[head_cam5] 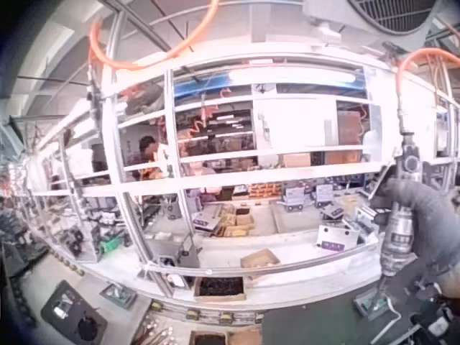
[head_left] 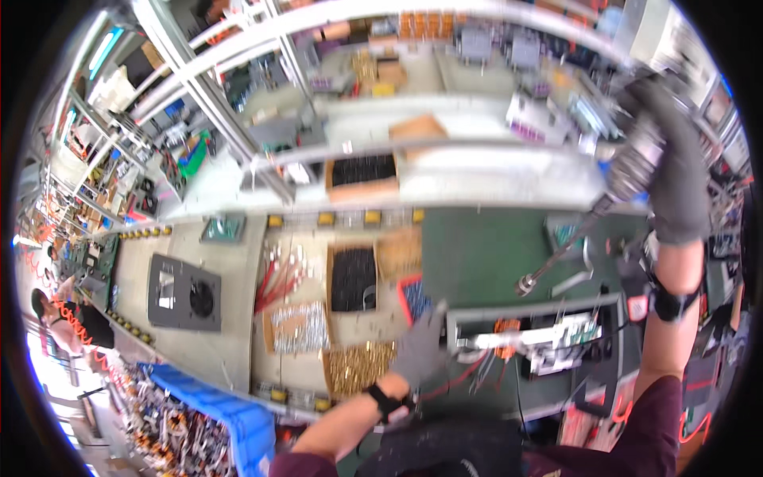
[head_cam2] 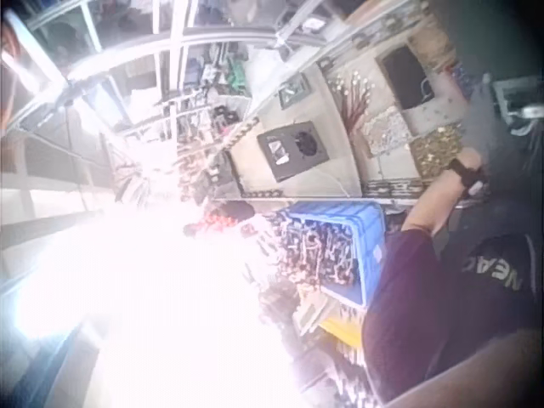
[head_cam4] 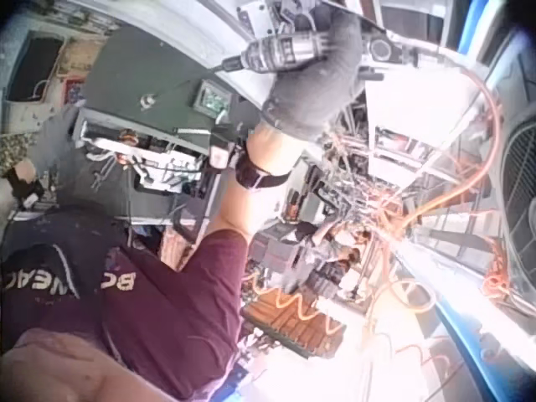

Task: Assembling a power electronic device by installing circuit boards, wiring, and housing components using a pneumatic screwdriver.

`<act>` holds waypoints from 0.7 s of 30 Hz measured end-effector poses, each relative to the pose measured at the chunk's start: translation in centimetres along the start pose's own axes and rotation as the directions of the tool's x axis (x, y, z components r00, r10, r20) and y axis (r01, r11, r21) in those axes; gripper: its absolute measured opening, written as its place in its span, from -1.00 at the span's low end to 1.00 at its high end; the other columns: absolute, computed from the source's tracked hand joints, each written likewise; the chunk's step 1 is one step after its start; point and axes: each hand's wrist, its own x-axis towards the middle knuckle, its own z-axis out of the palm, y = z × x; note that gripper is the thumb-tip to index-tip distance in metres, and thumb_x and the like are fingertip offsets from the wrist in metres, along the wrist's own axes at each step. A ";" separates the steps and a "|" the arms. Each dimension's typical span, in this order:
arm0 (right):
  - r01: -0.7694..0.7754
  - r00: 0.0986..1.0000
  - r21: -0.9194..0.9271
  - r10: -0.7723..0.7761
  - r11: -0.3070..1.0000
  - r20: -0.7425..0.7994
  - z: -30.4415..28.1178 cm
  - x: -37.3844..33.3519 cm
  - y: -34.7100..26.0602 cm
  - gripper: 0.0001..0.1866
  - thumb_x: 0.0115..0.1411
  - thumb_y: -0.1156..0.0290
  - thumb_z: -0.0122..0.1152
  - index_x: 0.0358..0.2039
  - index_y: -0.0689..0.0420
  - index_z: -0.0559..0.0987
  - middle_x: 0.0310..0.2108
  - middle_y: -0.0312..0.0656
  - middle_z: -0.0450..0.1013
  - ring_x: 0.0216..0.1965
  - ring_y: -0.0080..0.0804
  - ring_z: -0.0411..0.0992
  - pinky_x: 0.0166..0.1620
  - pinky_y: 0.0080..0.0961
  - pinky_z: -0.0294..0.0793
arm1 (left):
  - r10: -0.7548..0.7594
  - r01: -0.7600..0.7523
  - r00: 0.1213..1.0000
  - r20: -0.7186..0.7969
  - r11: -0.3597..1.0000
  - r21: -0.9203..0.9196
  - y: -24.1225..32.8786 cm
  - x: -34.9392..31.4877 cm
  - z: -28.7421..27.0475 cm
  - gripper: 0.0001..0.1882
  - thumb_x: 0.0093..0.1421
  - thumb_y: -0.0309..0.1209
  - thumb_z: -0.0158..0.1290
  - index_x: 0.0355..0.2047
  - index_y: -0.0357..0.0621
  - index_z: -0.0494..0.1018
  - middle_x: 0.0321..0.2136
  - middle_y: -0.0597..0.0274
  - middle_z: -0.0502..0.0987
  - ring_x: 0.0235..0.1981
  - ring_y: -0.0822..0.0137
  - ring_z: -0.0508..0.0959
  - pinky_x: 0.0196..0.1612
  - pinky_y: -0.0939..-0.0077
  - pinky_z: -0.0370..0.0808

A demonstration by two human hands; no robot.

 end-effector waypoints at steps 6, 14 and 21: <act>0.084 0.992 -0.308 -0.109 0.948 -0.066 14.6 15.7 2.2 -0.54 -0.04 0.18 0.32 -0.21 0.25 0.50 -0.39 -0.14 0.53 -0.35 -0.34 0.51 -0.22 -0.36 0.48 | -0.102 0.094 0.984 0.147 0.994 0.061 0.5 0.1 -1.6 -0.10 -0.01 -0.13 0.23 0.28 -0.01 0.02 0.01 0.00 0.34 -0.14 -0.09 0.50 -0.09 0.14 0.48; -0.004 0.999 -0.917 -0.047 0.399 -0.025 19.9 15.6 7.3 -0.34 0.00 -0.19 0.20 -0.10 0.14 0.52 -0.08 0.00 0.46 0.05 -0.04 0.36 0.08 -0.08 0.29 | -0.129 0.128 0.975 0.181 0.992 0.016 -0.3 -0.1 -0.6 -0.14 0.03 -0.16 0.20 0.27 -0.04 0.03 0.06 0.06 0.29 -0.04 -0.05 0.46 -0.03 0.16 0.45; 0.357 0.923 -0.702 -0.114 0.617 0.368 7.4 7.8 -0.9 -0.33 0.08 -0.02 0.26 0.03 0.26 0.43 -0.10 0.07 0.47 -0.02 -0.12 0.43 0.05 -0.36 0.39 | -0.045 0.047 0.999 0.027 0.994 -0.099 -1.4 -0.4 1.5 -0.10 -0.08 -0.21 0.28 0.24 -0.06 0.08 -0.02 0.04 0.35 -0.13 -0.06 0.50 -0.12 0.17 0.48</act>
